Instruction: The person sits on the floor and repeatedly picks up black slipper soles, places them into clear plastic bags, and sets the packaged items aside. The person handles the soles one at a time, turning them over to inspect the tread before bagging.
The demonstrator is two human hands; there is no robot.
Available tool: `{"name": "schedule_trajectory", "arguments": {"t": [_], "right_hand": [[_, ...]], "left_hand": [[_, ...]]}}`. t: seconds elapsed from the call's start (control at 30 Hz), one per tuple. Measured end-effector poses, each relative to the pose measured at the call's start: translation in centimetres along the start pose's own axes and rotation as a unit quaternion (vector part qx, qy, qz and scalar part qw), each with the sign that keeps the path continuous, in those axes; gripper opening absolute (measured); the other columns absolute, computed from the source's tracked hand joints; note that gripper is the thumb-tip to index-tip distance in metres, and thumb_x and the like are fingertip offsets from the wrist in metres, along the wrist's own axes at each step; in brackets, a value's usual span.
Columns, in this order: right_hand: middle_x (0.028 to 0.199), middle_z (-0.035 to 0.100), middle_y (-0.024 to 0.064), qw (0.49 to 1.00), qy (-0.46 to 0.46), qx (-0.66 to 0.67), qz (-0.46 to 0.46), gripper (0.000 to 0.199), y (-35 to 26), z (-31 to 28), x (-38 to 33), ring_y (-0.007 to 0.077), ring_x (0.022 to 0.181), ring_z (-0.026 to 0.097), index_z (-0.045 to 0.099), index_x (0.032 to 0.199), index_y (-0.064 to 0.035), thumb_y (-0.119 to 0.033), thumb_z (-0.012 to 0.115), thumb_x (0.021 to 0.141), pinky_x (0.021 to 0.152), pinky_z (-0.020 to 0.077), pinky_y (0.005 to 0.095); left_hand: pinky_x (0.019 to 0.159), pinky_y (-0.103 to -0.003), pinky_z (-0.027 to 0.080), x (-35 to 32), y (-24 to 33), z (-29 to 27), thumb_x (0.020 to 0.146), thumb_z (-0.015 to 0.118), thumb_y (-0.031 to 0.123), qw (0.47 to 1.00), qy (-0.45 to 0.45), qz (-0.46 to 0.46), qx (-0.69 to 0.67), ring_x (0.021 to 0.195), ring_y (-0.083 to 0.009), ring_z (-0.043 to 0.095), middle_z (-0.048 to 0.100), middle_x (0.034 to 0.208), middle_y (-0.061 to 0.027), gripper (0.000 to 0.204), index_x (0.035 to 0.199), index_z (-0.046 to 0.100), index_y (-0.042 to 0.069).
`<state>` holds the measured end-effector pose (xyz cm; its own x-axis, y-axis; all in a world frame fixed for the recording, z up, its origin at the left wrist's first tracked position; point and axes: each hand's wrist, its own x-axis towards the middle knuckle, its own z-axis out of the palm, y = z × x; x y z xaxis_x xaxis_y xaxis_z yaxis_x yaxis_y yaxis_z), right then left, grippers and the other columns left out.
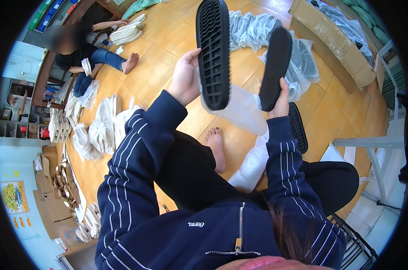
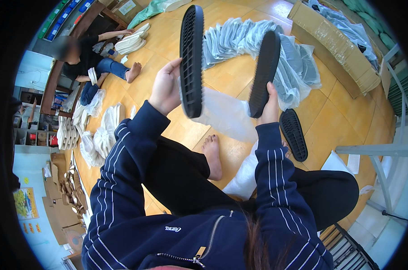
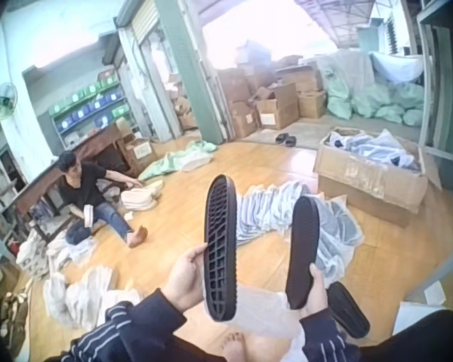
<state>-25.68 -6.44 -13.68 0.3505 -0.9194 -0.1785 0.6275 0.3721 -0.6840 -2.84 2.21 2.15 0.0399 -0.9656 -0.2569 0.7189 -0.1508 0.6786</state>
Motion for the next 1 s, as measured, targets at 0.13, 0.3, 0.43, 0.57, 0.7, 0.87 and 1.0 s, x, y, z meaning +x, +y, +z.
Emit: {"name": "schedule_trajectory", "arguments": {"t": [0.13, 0.3, 0.43, 0.57, 0.7, 0.87, 1.0], "right_hand": [[0.144, 0.042, 0.0253, 0.942, -0.26, 0.208, 0.033, 0.075, -5.6, 6.5, -3.6, 0.0419, 0.117, 0.056, 0.034, 0.146, 0.0002, -0.056, 0.03, 0.097, 0.086, 0.0543, 0.0442], [0.149, 0.036, 0.023, 0.895, -0.322, 0.292, 0.102, 0.077, -4.6, 9.2, -5.3, 0.0428, 0.113, 0.058, 0.029, 0.149, -0.0018, -0.058, 0.032, 0.096, 0.085, 0.0545, 0.0481], [0.149, 0.036, 0.023, 0.898, -0.295, 0.305, 0.116, 0.075, -3.7, 9.2, -5.9, 0.0417, 0.111, 0.059, 0.029, 0.149, -0.0027, -0.056, 0.033, 0.096, 0.084, 0.0543, 0.0491], [0.148, 0.036, 0.0233, 0.898, -0.308, 0.297, 0.1, 0.075, -4.0, 9.0, -5.8, 0.0422, 0.112, 0.059, 0.028, 0.15, -0.0036, -0.055, 0.034, 0.096, 0.085, 0.0538, 0.0504], [0.141, 0.043, 0.0245, 0.915, -0.277, 0.275, 0.101, 0.075, -4.6, 8.4, -6.1, 0.0449, 0.111, 0.058, 0.033, 0.147, -0.0032, -0.057, 0.033, 0.095, 0.083, 0.055, 0.051], [0.125, 0.058, 0.0247, 0.907, -0.285, 0.294, 0.101, 0.075, -4.5, 9.2, -6.3, 0.0471, 0.108, 0.06, 0.046, 0.138, -0.0018, -0.061, 0.032, 0.093, 0.08, 0.0579, 0.0488], [0.144, 0.04, 0.0263, 0.907, -0.313, 0.273, 0.074, 0.077, -4.1, 7.9, -5.5, 0.0465, 0.112, 0.057, 0.031, 0.148, -0.0022, -0.058, 0.033, 0.096, 0.083, 0.0545, 0.0531]], "left_hand": [[0.067, -0.024, 0.038, -0.3, -0.6, 1.1, 0.103, 0.037, 0.028, 0.997, -0.067, 0.001, -0.037, 0.066, -0.0122, 0.04, 0.044, 0.066, -0.0005, 0.049, 0.14, 0.037, -0.004], [0.069, -0.021, 0.039, 0.9, -1.3, -1.8, 0.099, 0.055, 0.035, 0.957, -0.284, 0.001, -0.049, 0.069, -0.0085, 0.042, 0.046, 0.07, 0.0006, 0.066, 0.144, 0.029, -0.006], [0.071, -0.021, 0.04, 1.5, -1.7, -1.5, 0.094, 0.064, 0.034, 0.96, -0.278, 0.023, -0.005, 0.069, -0.0076, 0.044, 0.047, 0.073, 0.0005, 0.081, 0.149, 0.021, -0.005], [0.068, -0.022, 0.039, 1.8, -1.1, -1.3, 0.09, 0.068, 0.033, 0.954, -0.3, 0.002, -0.016, 0.07, -0.0095, 0.042, 0.048, 0.077, -0.0001, 0.09, 0.153, 0.014, -0.002], [0.072, -0.021, 0.039, 2.2, -1.4, -1.2, 0.09, 0.067, 0.043, 0.953, -0.303, 0.001, 0.011, 0.071, -0.0075, 0.041, 0.047, 0.077, 0.001, 0.089, 0.151, 0.021, -0.002], [0.071, -0.018, 0.037, 1.0, -1.3, -0.9, 0.09, 0.068, 0.041, 0.955, -0.296, 0.004, 0.022, 0.079, -0.0077, 0.042, 0.048, 0.084, 0.0009, 0.084, 0.15, 0.027, -0.001], [0.069, -0.018, 0.035, 1.8, -1.7, -1.6, 0.091, 0.068, 0.036, 0.953, -0.304, -0.014, 0.019, 0.079, -0.0067, 0.041, 0.048, 0.087, 0.0006, 0.077, 0.149, 0.03, 0.002]]}}
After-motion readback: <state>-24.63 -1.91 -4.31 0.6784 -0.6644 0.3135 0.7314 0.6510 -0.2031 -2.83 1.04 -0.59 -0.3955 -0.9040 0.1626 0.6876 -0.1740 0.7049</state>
